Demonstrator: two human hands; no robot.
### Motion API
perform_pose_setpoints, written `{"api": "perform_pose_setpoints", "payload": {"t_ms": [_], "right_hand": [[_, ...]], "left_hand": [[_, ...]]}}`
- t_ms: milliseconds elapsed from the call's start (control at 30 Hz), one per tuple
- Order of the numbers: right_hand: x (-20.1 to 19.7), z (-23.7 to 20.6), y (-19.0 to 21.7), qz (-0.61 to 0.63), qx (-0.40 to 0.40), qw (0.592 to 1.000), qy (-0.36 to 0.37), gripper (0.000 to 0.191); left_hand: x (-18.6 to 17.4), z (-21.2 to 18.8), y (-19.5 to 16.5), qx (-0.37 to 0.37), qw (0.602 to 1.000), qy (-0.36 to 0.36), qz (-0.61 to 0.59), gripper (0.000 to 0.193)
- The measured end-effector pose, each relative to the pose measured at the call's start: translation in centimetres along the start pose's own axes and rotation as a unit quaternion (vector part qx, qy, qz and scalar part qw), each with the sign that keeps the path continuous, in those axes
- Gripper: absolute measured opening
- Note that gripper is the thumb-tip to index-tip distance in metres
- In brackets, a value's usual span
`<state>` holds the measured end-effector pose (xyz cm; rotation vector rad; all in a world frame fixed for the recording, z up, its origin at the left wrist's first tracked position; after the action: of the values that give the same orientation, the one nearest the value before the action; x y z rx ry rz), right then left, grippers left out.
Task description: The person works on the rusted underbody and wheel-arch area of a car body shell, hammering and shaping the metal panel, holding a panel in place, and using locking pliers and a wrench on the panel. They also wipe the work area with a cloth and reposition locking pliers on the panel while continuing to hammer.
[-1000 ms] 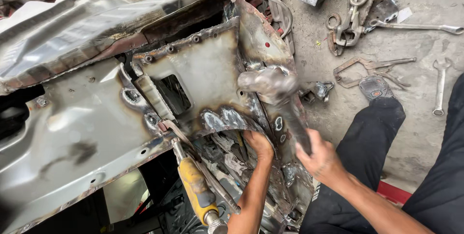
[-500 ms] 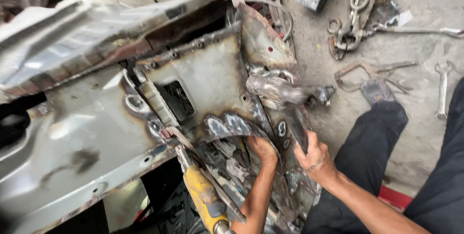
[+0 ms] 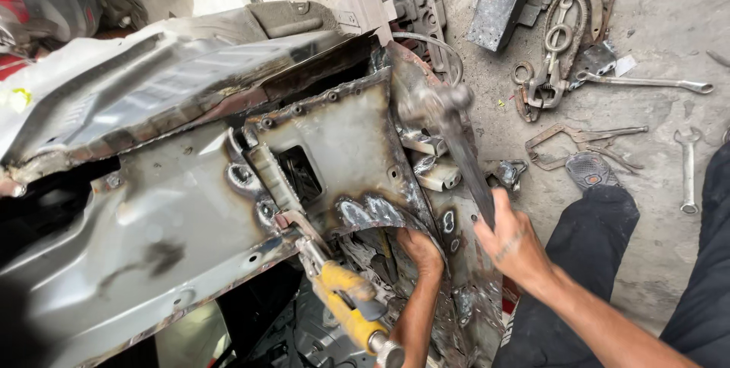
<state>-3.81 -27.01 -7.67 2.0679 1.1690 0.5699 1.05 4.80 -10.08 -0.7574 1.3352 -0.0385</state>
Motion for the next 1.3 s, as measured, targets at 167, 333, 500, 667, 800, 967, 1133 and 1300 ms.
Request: {"api": "perform_pose_setpoints", "payload": {"t_ms": [167, 333, 500, 667, 800, 967, 1133, 1300], "right_hand": [[0.9, 5.2, 3.4, -0.074, -0.018, 0.995, 0.071, 0.047], [-2.6, 5.1, 7.4, -0.027, -0.136, 0.990, 0.036, 0.037], [-4.0, 4.5, 7.4, -0.072, 0.014, 0.997, 0.017, 0.041], [-0.5, 6.6, 7.8, -0.148, -0.037, 0.987, 0.058, 0.048], [-0.6, 8.0, 7.7, -0.105, -0.039, 0.992, 0.051, 0.052], [-2.7, 8.5, 7.8, -0.123, -0.027, 0.988, 0.090, 0.044], [-2.9, 6.8, 8.2, -0.130, 0.050, 0.983, 0.116, 0.038], [-1.8, 5.8, 10.6, -0.103, -0.053, 0.988, 0.100, 0.044]], "left_hand": [[-0.2, -0.7, -1.9, 0.028, 0.999, -0.014, -0.005, 0.044], [-2.4, -1.7, -4.1, -0.023, 0.998, 0.041, -0.037, 0.044], [-5.0, -2.3, -5.3, -0.056, 0.996, 0.059, -0.042, 0.043], [-4.5, -2.6, -6.3, -0.080, 0.993, 0.079, -0.043, 0.042], [-3.7, -2.8, -7.2, -0.089, 0.991, 0.088, -0.043, 0.042], [-3.7, -3.1, -7.8, -0.096, 0.991, 0.087, -0.045, 0.041], [-4.2, -3.3, -8.3, -0.100, 0.990, 0.089, -0.043, 0.041], [-4.1, -3.7, -8.8, -0.112, 0.988, 0.095, -0.039, 0.040]]}}
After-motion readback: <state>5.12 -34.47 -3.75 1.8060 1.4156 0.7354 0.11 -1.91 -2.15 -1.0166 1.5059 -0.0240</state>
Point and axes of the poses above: each hand's wrist, its own z-axis towards the middle knuckle, its own x-axis out of the palm, y = z × x, the point moved 5 cm from there along z, towards the middle knuckle, and after that the axes turned 13 degrees about -y, right-handed, at the moved point
